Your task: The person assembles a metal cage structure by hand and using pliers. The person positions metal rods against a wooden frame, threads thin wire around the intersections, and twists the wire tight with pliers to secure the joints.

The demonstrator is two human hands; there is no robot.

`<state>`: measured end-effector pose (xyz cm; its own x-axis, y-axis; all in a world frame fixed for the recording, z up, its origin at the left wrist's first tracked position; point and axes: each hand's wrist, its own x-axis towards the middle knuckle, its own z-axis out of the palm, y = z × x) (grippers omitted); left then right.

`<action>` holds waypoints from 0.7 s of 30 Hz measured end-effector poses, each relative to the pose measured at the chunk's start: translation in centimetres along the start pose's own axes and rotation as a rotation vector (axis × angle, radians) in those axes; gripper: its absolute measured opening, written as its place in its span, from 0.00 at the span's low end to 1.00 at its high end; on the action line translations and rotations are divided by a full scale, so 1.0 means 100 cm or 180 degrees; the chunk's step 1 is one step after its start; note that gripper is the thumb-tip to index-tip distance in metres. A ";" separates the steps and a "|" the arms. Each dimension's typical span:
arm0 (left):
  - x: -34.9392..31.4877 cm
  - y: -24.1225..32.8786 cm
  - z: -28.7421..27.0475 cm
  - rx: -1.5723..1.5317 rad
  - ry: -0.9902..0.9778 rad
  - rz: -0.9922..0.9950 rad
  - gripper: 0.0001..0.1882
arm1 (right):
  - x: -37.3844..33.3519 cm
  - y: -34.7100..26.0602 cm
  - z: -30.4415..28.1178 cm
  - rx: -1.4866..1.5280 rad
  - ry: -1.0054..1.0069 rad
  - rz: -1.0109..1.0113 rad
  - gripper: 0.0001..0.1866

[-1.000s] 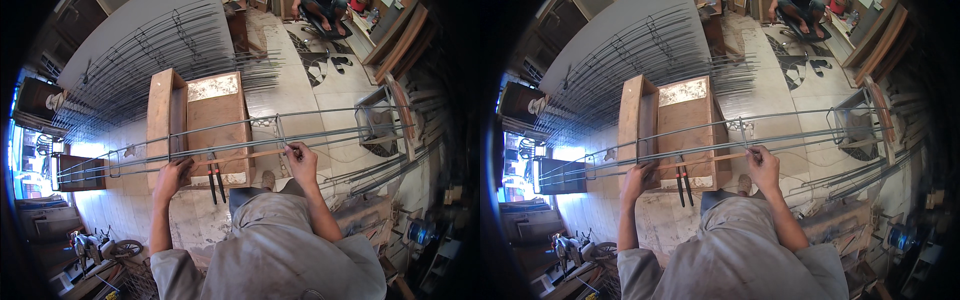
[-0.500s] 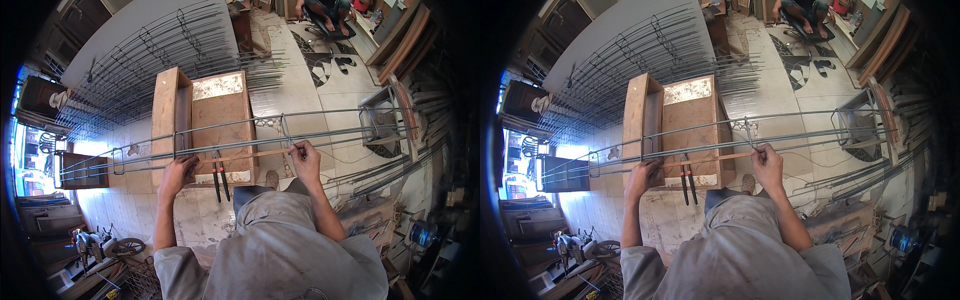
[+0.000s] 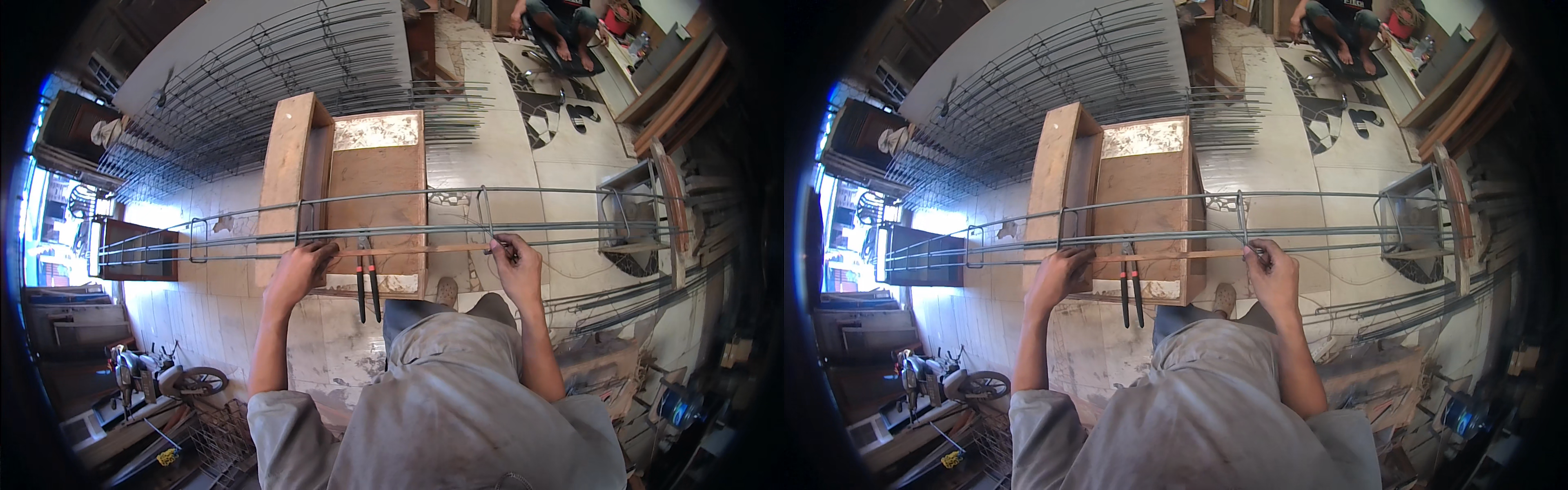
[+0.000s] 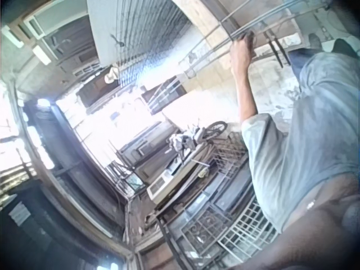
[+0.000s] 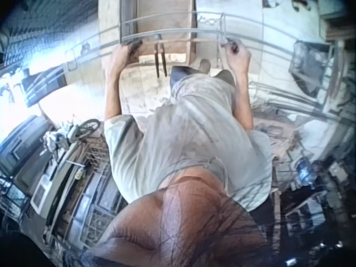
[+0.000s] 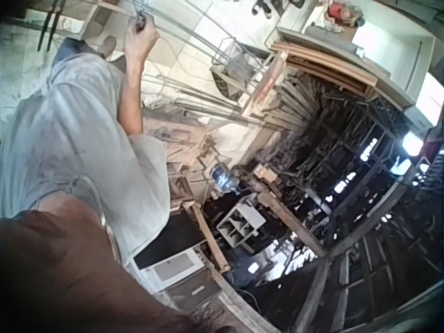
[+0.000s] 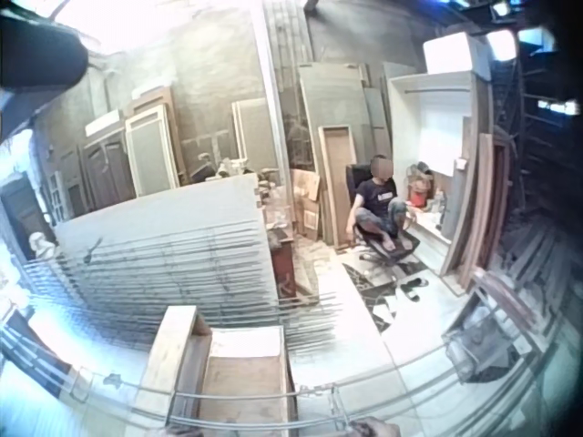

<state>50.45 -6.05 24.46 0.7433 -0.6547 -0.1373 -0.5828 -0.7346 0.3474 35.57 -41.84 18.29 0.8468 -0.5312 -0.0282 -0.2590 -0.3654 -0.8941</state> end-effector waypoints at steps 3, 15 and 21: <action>0.000 0.000 -0.002 0.0050 0.0035 0.0074 0.15 | 0.000 -0.003 -0.003 -0.0047 -0.0097 0.0008 0.09; -0.002 0.004 -0.004 -0.0077 0.0046 -0.0024 0.15 | 0.001 -0.002 -0.010 -0.0059 0.0005 -0.0125 0.09; -0.002 -0.006 0.005 -0.0110 0.0216 0.0068 0.16 | 0.000 -0.006 -0.020 -0.0008 0.0126 0.0037 0.09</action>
<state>50.47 -5.59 23.78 0.7522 -0.6556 -0.0667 -0.5879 -0.7133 0.3816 34.79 -43.17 19.75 0.8247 -0.5652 -0.0207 -0.2699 -0.3611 -0.8926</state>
